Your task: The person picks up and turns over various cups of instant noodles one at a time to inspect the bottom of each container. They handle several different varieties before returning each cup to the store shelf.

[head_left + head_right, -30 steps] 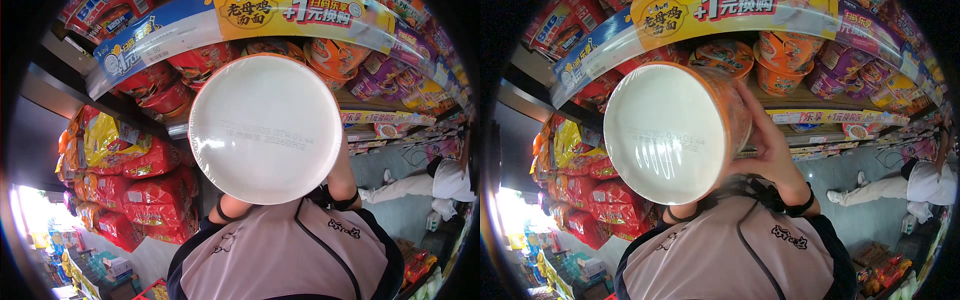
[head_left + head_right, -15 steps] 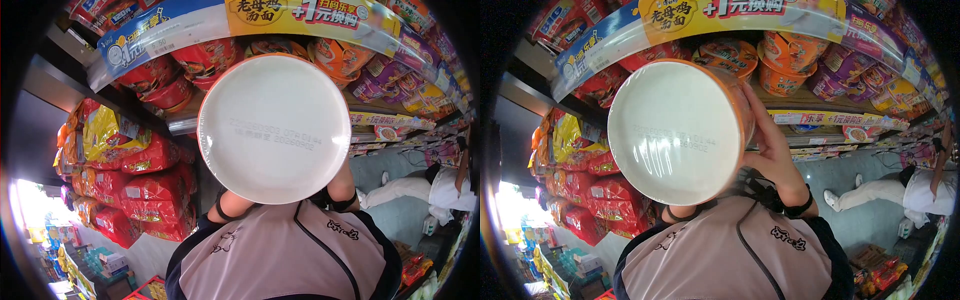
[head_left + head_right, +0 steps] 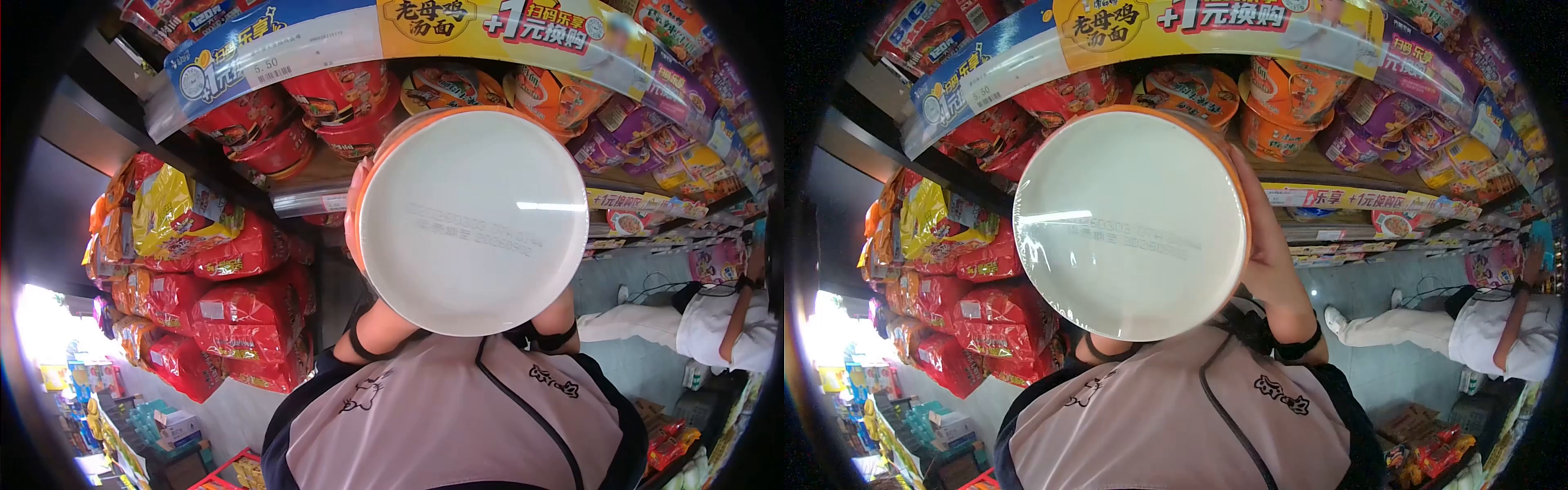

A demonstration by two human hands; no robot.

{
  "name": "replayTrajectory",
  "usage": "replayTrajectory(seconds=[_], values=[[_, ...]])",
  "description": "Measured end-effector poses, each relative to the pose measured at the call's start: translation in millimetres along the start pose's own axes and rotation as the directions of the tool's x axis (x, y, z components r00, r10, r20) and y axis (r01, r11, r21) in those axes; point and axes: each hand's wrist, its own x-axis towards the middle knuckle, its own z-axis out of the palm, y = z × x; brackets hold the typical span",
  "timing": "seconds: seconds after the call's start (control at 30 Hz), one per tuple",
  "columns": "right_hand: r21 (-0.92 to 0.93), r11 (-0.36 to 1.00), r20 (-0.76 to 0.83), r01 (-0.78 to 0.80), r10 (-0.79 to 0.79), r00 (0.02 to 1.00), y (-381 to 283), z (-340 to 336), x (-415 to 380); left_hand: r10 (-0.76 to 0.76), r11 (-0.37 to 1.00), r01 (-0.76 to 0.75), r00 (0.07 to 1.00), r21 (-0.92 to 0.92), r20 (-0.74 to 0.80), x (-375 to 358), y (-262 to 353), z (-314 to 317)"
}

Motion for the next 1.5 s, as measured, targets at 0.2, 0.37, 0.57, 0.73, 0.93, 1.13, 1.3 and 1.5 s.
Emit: replayTrajectory(seconds=[0.2,0.37,0.57,0.73,0.93,1.13,1.3,1.5], values=[[-0.012,0.999,-0.034,0.038,-0.039,0.999,4,-1,-1,0.008,1.000,-0.008,1.000,0.011,0.005,3,-3,-2],[-0.027,0.998,-0.048,0.053,-0.054,0.997,3,2,-1,0.030,0.999,-0.030,1.000,0.028,0.005,7,-5,-3],[0.019,1.000,-0.049,0.019,-0.018,0.999,1,2,1,-0.261,0.965,0.262,0.963,0.003,-0.069,-2,2,7],[0.051,0.998,-0.072,0.039,-0.035,0.997,-3,5,5,-0.190,0.981,0.187,0.980,-0.059,-0.057,3,1,9],[0.066,0.995,-0.180,0.070,-0.057,0.982,-7,6,-3,-0.238,0.948,0.233,0.971,-0.215,0.005,-2,-9,2],[0.037,0.987,-0.227,0.154,-0.142,0.963,-16,2,0,-0.700,0.587,0.778,0.627,-0.224,0.342,34,33,-11],[-0.243,0.911,-0.128,0.332,-0.370,0.920,-4,-21,-8,-0.626,0.640,0.767,0.494,0.036,0.603,29,35,-51],[-0.428,0.827,0.026,0.364,-0.391,0.920,-14,-51,-7,-0.533,0.728,0.683,0.504,0.065,0.680,44,26,-60]])
